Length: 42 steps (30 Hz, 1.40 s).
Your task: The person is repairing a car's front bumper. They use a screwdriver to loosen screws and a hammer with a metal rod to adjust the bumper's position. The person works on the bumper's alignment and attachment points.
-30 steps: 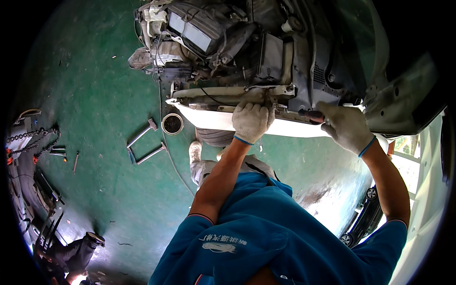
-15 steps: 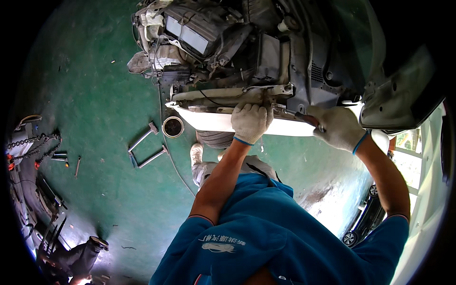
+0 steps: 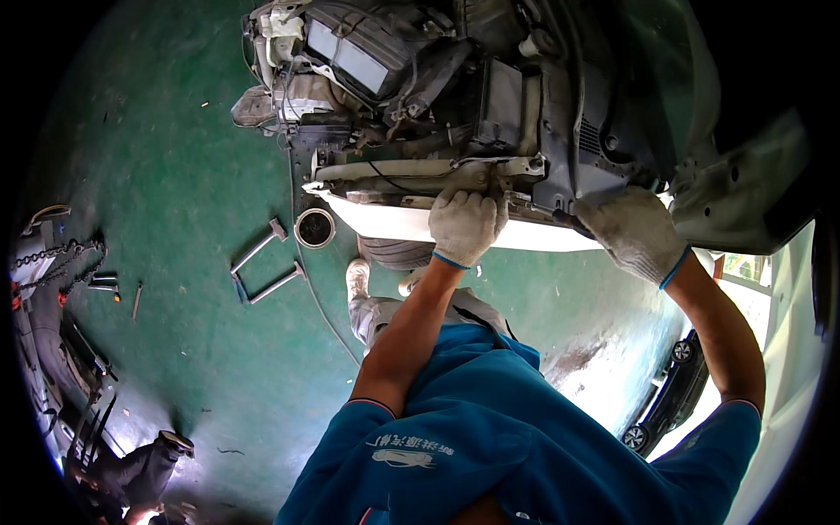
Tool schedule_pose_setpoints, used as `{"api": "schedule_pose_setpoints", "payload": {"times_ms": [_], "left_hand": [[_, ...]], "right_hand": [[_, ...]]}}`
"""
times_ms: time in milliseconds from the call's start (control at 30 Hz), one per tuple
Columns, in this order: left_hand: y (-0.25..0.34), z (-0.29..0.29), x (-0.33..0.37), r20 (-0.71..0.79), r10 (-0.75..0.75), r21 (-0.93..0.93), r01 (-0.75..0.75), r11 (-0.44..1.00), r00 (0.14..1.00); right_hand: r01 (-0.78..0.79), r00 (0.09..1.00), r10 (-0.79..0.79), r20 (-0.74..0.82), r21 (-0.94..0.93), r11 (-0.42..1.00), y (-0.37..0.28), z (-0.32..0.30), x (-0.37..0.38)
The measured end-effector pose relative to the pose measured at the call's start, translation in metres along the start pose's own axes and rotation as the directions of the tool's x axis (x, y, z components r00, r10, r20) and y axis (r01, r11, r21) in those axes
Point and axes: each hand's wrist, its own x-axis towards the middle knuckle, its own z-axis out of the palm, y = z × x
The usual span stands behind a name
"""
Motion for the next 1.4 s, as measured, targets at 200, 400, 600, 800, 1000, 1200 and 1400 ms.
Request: {"api": "schedule_pose_setpoints", "payload": {"times_ms": [200, 400, 600, 800, 1000, 1200, 1400], "left_hand": [[0.001, 0.002, 0.003, -0.05, -0.016, 0.011, 0.016, 1.0, 0.999], [0.001, -0.001, 0.008, -0.051, -0.007, 0.003, 0.007, 1.0, 0.999], [0.002, 0.004, 0.007, -0.106, -0.009, -0.01, 0.008, 1.0, 0.994], [0.002, -0.003, 0.008, -0.062, -0.003, -0.002, 0.003, 1.0, 0.998], [0.001, -0.004, 0.01, -0.079, -0.001, -0.009, 0.0, 1.0, 0.997], [0.001, -0.001, 0.006, -0.071, 0.025, -0.004, -0.025, 1.0, 0.997], [-0.001, 0.006, 0.004, -0.096, 0.009, -0.017, -0.011, 1.0, 0.995]], "right_hand": [[-0.48, 0.665, 0.385, 0.64, 0.761, -0.436, -0.029, 0.018, 0.002], [-0.078, 0.993, 0.07, 0.096, 0.081, 0.994, -0.008, -0.008, -0.001], [-0.17, 0.982, 0.18, 0.063, 0.715, 0.678, -0.003, 0.008, 0.011], [-0.089, 0.965, 0.208, -0.161, 0.544, 0.834, -0.012, 0.001, 0.012], [-0.477, 0.854, 0.391, 0.344, 0.819, 0.321, -0.012, 0.002, 0.014], [-0.288, 0.955, 0.263, 0.14, 0.653, 0.7, -0.005, 0.007, 0.009], [-0.128, 0.99, 0.132, 0.04, 0.62, 0.774, -0.004, 0.009, 0.014]]}}
